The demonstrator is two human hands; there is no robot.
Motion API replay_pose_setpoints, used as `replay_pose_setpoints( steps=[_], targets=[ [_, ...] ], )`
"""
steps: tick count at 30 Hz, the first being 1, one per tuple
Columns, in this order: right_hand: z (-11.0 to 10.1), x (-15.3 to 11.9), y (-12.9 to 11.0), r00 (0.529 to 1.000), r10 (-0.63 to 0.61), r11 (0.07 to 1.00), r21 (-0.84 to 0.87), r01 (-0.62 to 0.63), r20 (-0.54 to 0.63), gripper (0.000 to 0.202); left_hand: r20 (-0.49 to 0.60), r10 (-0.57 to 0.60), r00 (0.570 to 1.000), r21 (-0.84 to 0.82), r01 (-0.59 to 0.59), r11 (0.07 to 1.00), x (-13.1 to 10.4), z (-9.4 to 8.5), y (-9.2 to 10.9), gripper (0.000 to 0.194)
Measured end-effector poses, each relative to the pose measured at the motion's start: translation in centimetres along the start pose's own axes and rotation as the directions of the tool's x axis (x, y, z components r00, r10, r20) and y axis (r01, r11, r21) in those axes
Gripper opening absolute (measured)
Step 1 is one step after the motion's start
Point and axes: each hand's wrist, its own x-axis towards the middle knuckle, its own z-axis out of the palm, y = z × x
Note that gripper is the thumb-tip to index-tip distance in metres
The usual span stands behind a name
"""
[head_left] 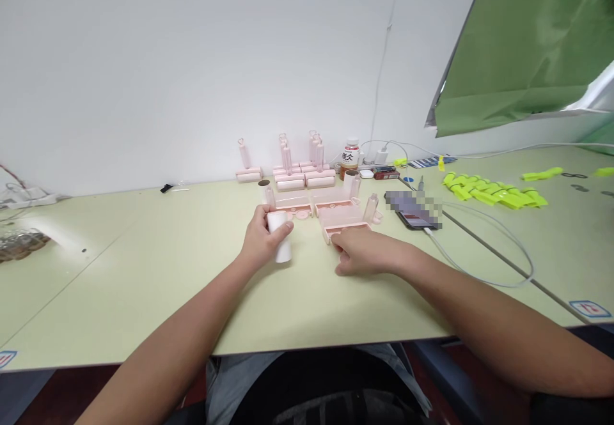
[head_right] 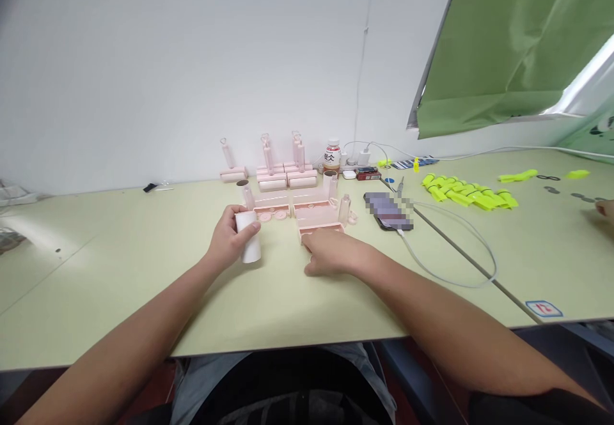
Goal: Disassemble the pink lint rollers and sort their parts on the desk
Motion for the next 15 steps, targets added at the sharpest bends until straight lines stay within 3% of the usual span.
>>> replay_pose_setpoints(
  steps=[3, 9, 12, 15],
  targets=[
    [0.4, 0.1, 0.0, 0.998, -0.057, 0.998, -0.007, 0.057, -0.011, 0.006, -0.016, -0.043, 0.999, -0.131, 0.041, 0.991, 0.2, 0.1, -0.1, 0.043],
    [0.7, 0.0, -0.7, 0.948, -0.312, 0.924, 0.214, 0.318, -0.064, 0.005, -0.052, -0.137, 0.989, -0.214, 0.123, 0.969, 0.4, 0.2, 0.0, 0.036],
    [0.6, 0.2, -1.1, 0.900, -0.381, 0.851, 0.301, 0.431, -0.211, 0.011, -0.038, -0.200, 0.979, -0.307, 0.179, 0.935, 0.5, 0.2, 0.2, 0.036],
    [0.9, 0.7, -1.4, 0.837, -0.334, 0.764, 0.396, 0.509, -0.433, 0.021, 0.026, -0.236, 0.971, -0.437, 0.223, 0.871, 0.6, 0.1, 0.3, 0.043]
  ],
)
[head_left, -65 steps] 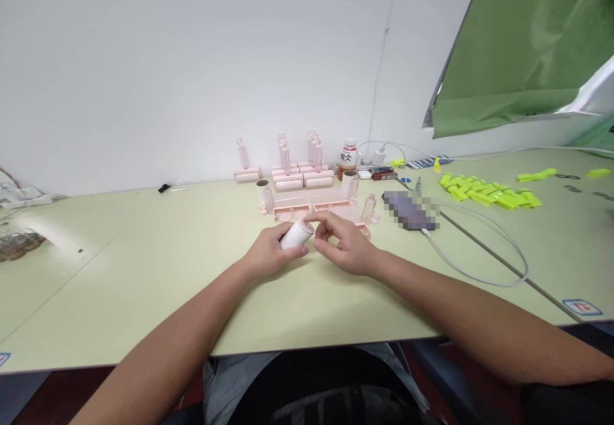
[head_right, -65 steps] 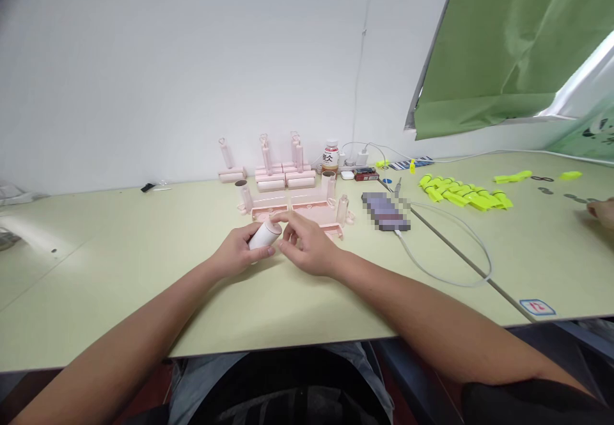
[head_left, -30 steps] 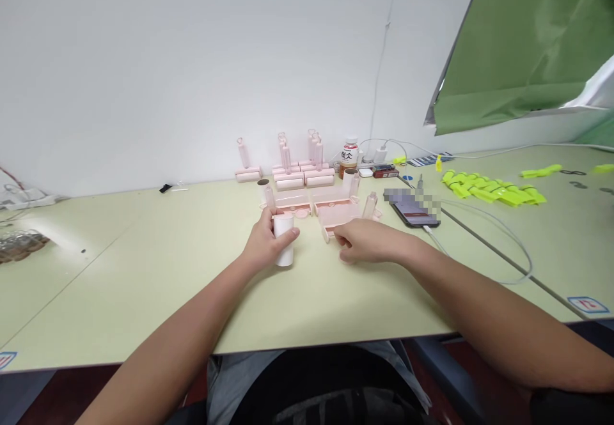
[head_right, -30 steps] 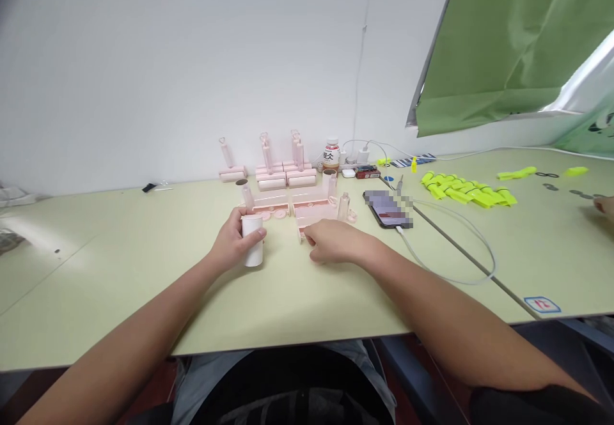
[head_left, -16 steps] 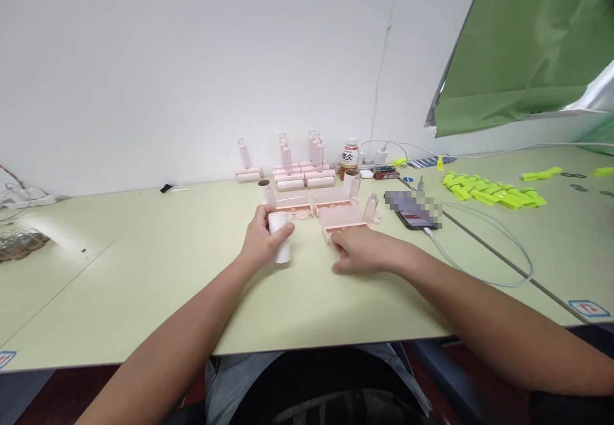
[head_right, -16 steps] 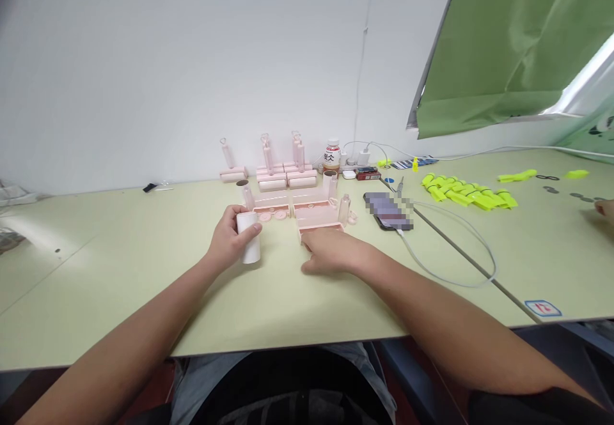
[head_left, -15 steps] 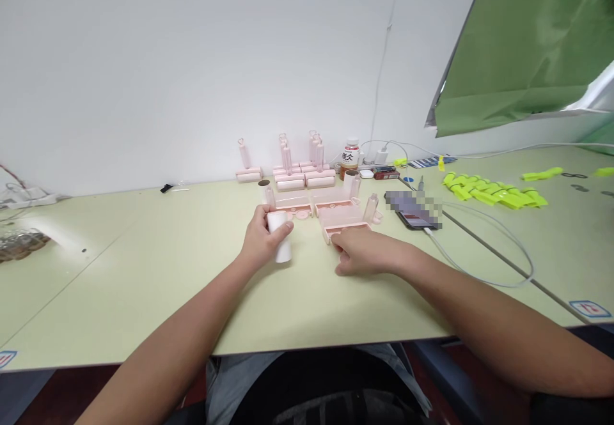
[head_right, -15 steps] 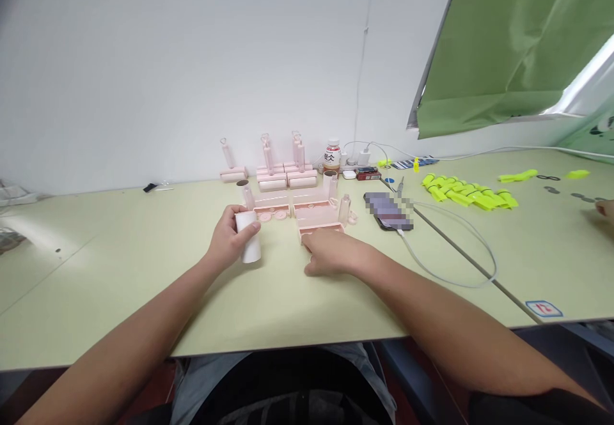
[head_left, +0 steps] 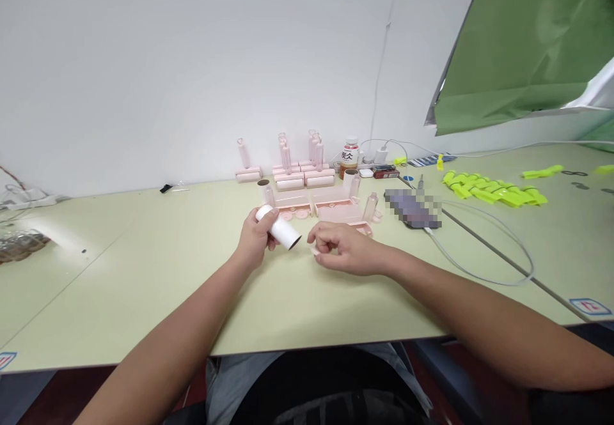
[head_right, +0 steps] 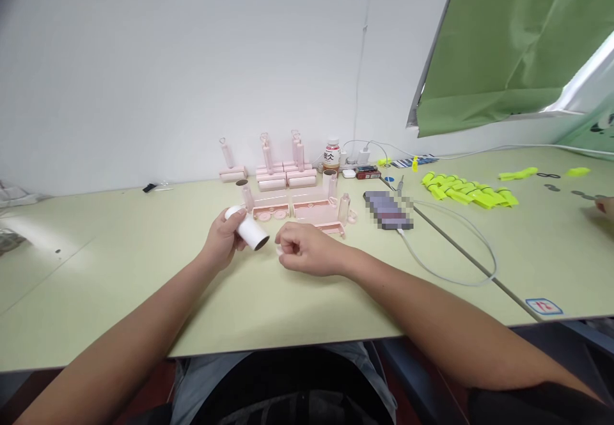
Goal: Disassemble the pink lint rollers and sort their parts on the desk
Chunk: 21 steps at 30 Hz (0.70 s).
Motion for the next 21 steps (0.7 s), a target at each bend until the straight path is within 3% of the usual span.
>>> replay_pose_setpoints(
  steps=[4, 7, 16, 21],
  targets=[
    [0.8, 0.2, 0.5, 0.949, 0.051, 0.990, 0.143, -0.006, -0.310, 0.021, 0.109, -0.004, 0.994, -0.139, 0.019, 0.990, 0.0, 0.0, 0.0, 0.049],
    [1.1, 0.3, 0.6, 0.899, 0.067, 0.991, 0.136, -0.009, -0.433, 0.018, 0.148, 0.004, 0.989, -0.174, 0.022, 0.984, -0.1, 0.0, 0.0, 0.048],
    [1.2, 0.4, 0.7, 0.889, 0.071, 0.993, 0.120, -0.018, -0.453, 0.015, 0.285, -0.021, 0.958, -0.162, 0.070, 0.984, -0.8, 0.4, 0.2, 0.048],
    [1.1, 0.4, 1.3, 0.868, 0.117, 0.984, 0.175, -0.036, -0.482, 0.017, 0.344, -0.011, 0.939, 0.050, -0.007, 0.999, -0.6, -0.1, -0.2, 0.041]
  ],
)
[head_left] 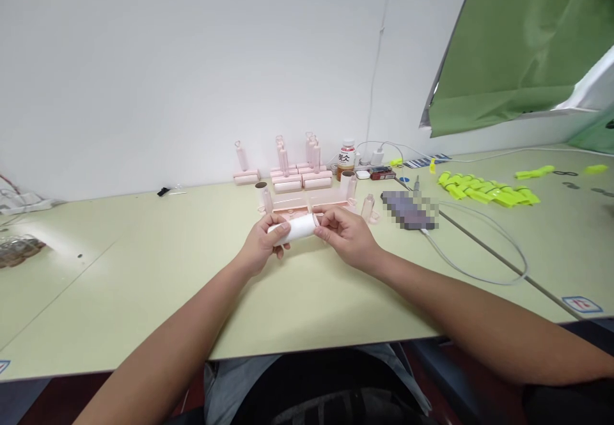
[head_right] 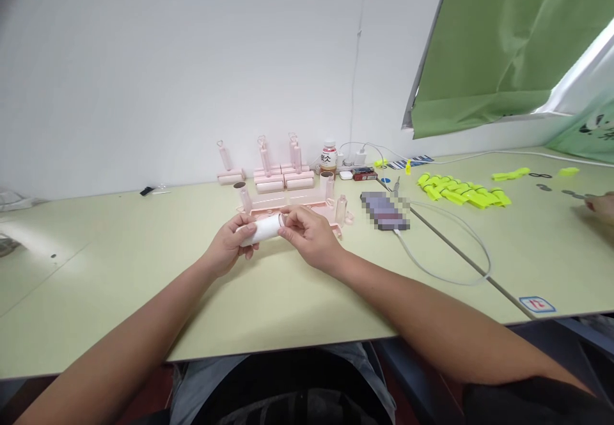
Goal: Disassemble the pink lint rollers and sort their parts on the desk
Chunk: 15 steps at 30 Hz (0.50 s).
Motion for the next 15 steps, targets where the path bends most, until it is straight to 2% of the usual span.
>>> replay_pose_setpoints(
  steps=[5, 9, 15],
  targets=[
    [0.02, 0.13, 0.46, 0.997, 0.025, 0.997, 0.077, -0.031, 0.074, 0.018, 0.173, 0.059, 0.983, 0.362, -0.119, 0.924, -0.25, -0.14, -0.22, 0.045],
    [0.19, 0.03, 0.59, 0.987, 0.011, 1.000, 0.026, -0.016, 0.163, 0.016, 0.283, 0.133, 0.950, 0.477, -0.260, 0.840, -0.74, 0.48, -0.17, 0.048],
    [-0.16, 0.13, 0.43, 0.977, -0.040, 0.999, -0.022, 0.045, 0.210, 0.019, 0.259, 0.153, 0.954, 0.528, -0.272, 0.804, -0.86, 0.62, -0.19, 0.052]
  ],
)
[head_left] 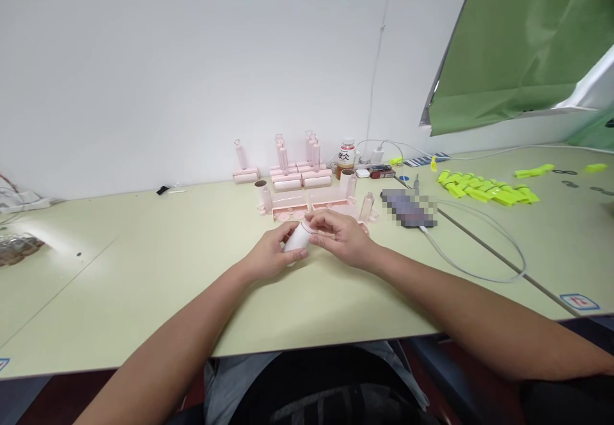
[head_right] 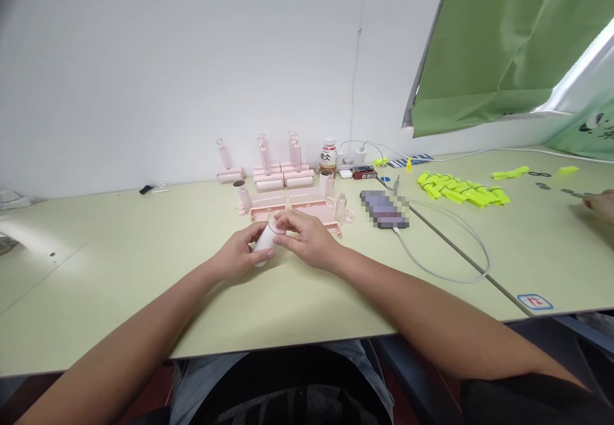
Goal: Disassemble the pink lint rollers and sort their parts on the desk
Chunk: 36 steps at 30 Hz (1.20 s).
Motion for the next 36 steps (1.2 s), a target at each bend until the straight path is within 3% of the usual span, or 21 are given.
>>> replay_pose_setpoints(
  steps=[4, 7, 8, 9, 11, 13, 18, 21, 24, 30, 33, 36],
  targets=[
    [-0.5, 0.0, -0.3, 0.989, -0.067, 0.995, -0.088, 0.055, -0.135, 0.021, -0.065, -0.023, 0.998, 0.001, 0.024, 1.000, 0.1, -0.1, -0.1, 0.052],
    [-0.4, -0.1, -0.5, 0.943, -0.096, 0.992, -0.104, 0.066, -0.320, 0.022, -0.088, -0.023, 0.996, -0.007, 0.022, 1.000, 0.2, -0.1, -0.2, 0.049],
    [-0.4, -0.2, -0.6, 0.941, -0.088, 0.993, -0.103, 0.057, -0.328, 0.025, -0.088, -0.022, 0.996, -0.012, 0.021, 1.000, 0.2, -0.1, -0.3, 0.050],
    [-0.3, -0.3, -0.8, 0.958, -0.070, 0.994, -0.099, 0.043, -0.279, 0.029, -0.086, -0.024, 0.996, -0.019, 0.023, 1.000, 0.1, 0.0, -0.4, 0.053],
    [-0.3, -0.3, -1.1, 0.997, -0.028, 0.995, -0.093, 0.021, -0.069, 0.036, -0.076, -0.037, 0.996, -0.032, 0.034, 0.999, 0.0, 0.0, -0.6, 0.066],
    [-0.7, -0.2, -1.2, 0.996, -0.007, 0.995, -0.102, 0.016, 0.086, 0.040, -0.077, -0.047, 0.996, -0.040, 0.044, 0.998, -0.1, 0.0, -0.7, 0.076],
    [-2.6, 0.8, -0.4, 0.998, 0.053, 0.929, -0.365, -0.057, -0.020, 0.035, -0.105, -0.044, 0.993, -0.045, 0.039, 0.998, -0.1, -0.2, -0.6, 0.061],
    [-3.1, 1.1, 0.5, 0.977, 0.185, 0.820, -0.564, -0.094, 0.106, 0.029, -0.068, -0.104, 0.992, -0.198, 0.089, 0.976, 0.0, -0.3, -0.5, 0.061],
    [-2.7, 0.9, 0.7, 0.919, 0.337, 0.730, -0.674, -0.117, 0.205, 0.026, -0.007, -0.178, 0.984, -0.401, 0.160, 0.902, 0.2, -0.3, -0.3, 0.064],
    [-1.5, 0.1, -0.6, 0.854, 0.415, 0.635, -0.772, -0.026, 0.313, 0.027, -0.040, -0.242, 0.969, -0.521, 0.187, 0.833, 0.4, -0.6, 0.0, 0.070],
    [-1.4, -0.1, -1.4, 0.849, 0.392, 0.642, -0.766, 0.025, 0.356, 0.020, -0.047, -0.269, 0.962, -0.535, 0.203, 0.820, 0.5, -0.6, 0.1, 0.071],
    [-1.4, 0.0, -1.6, 0.834, 0.414, 0.676, -0.737, -0.013, 0.365, 0.017, -0.055, -0.298, 0.953, -0.552, 0.220, 0.804, 0.6, -0.5, 0.0, 0.069]
  ],
)
